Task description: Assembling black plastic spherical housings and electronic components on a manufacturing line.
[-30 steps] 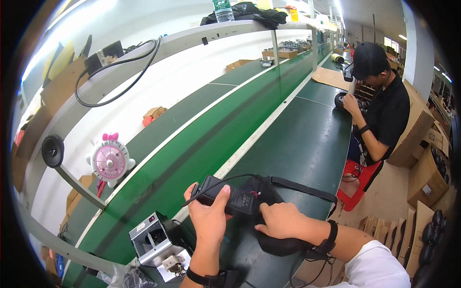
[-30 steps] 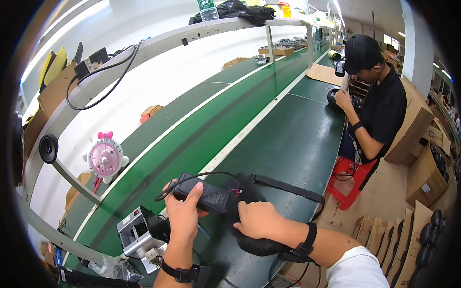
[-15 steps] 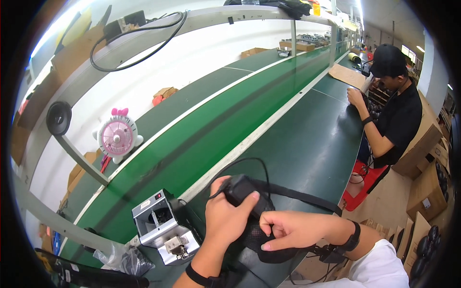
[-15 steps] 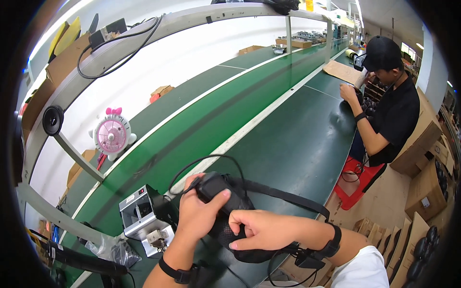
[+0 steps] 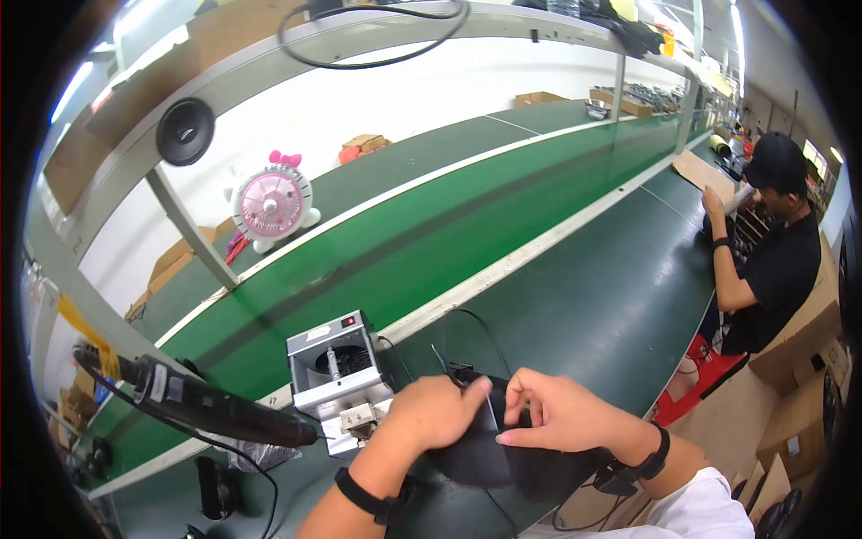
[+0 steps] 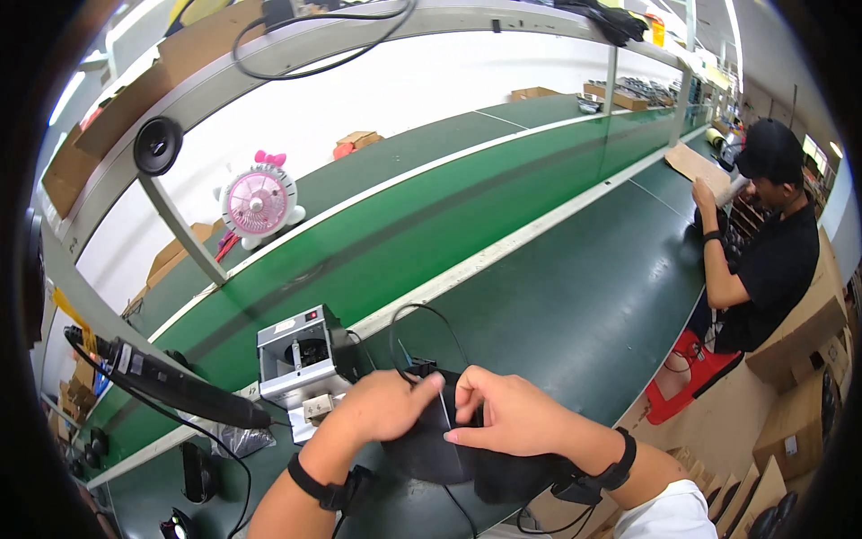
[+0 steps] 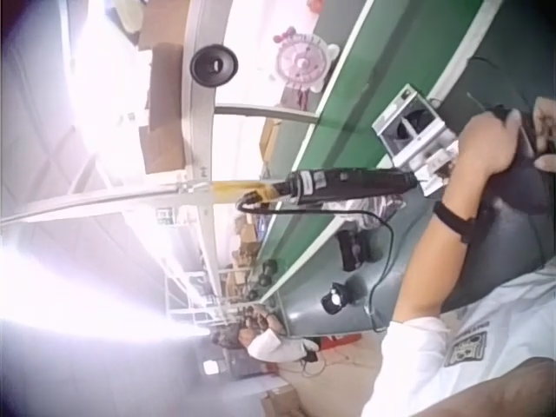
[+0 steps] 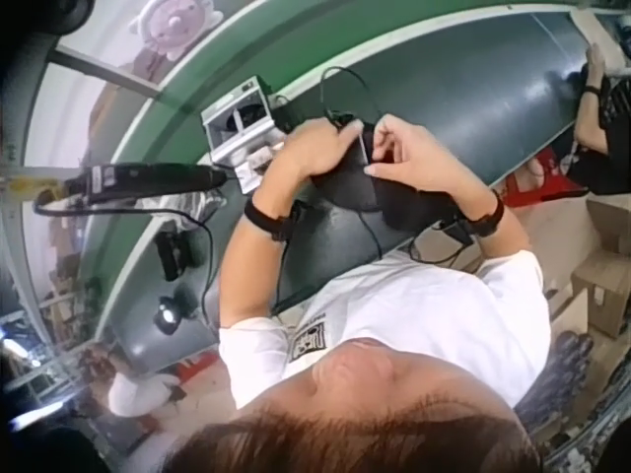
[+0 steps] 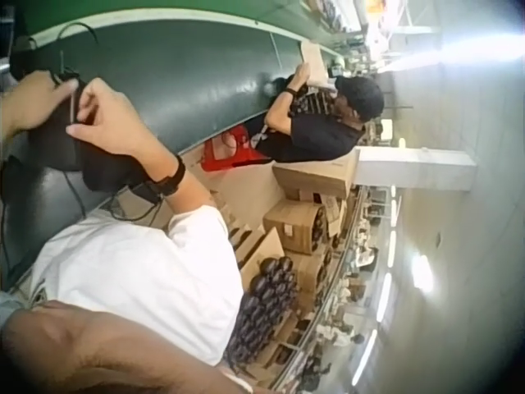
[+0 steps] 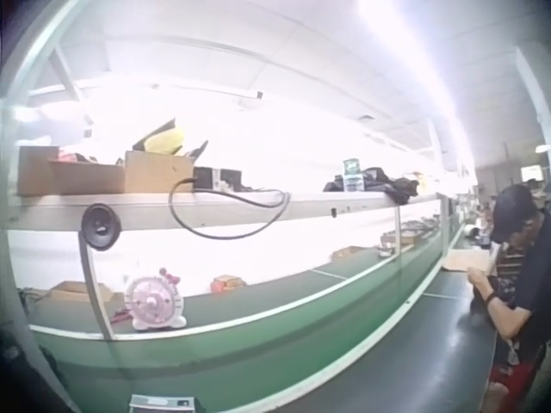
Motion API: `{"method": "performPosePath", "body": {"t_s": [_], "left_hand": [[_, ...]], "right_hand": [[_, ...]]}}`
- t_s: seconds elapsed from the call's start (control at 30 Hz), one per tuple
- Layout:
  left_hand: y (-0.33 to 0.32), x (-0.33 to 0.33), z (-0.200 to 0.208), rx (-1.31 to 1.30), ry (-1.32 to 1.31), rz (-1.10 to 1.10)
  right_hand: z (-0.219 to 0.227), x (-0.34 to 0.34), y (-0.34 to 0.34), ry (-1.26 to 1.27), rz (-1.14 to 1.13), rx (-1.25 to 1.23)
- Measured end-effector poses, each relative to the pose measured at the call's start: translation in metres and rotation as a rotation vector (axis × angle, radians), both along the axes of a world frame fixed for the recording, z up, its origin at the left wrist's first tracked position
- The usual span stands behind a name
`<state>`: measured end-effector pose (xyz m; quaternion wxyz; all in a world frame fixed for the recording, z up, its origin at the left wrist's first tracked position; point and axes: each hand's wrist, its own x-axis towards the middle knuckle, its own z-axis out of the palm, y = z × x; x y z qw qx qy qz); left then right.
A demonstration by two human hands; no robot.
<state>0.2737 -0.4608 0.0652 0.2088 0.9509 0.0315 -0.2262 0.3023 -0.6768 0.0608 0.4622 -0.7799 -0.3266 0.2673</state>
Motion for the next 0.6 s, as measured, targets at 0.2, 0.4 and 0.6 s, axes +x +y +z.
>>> {"method": "performPosePath", "body": {"t_s": [0.2,0.4,0.6], "left_hand": [[0.029,-0.052,-0.038,-0.331,-0.156,-0.356],[0.007,-0.067,-0.043,0.194,-0.575,-0.483],[0.01,-0.04,-0.074,0.394,-0.915,-0.492]], "right_hand": [[-0.023,-0.007,0.031,-0.456,0.12,0.002],[-0.049,0.002,0.033,0.046,-0.095,0.182],[-0.057,0.008,0.03,0.243,-0.047,0.333]]}}
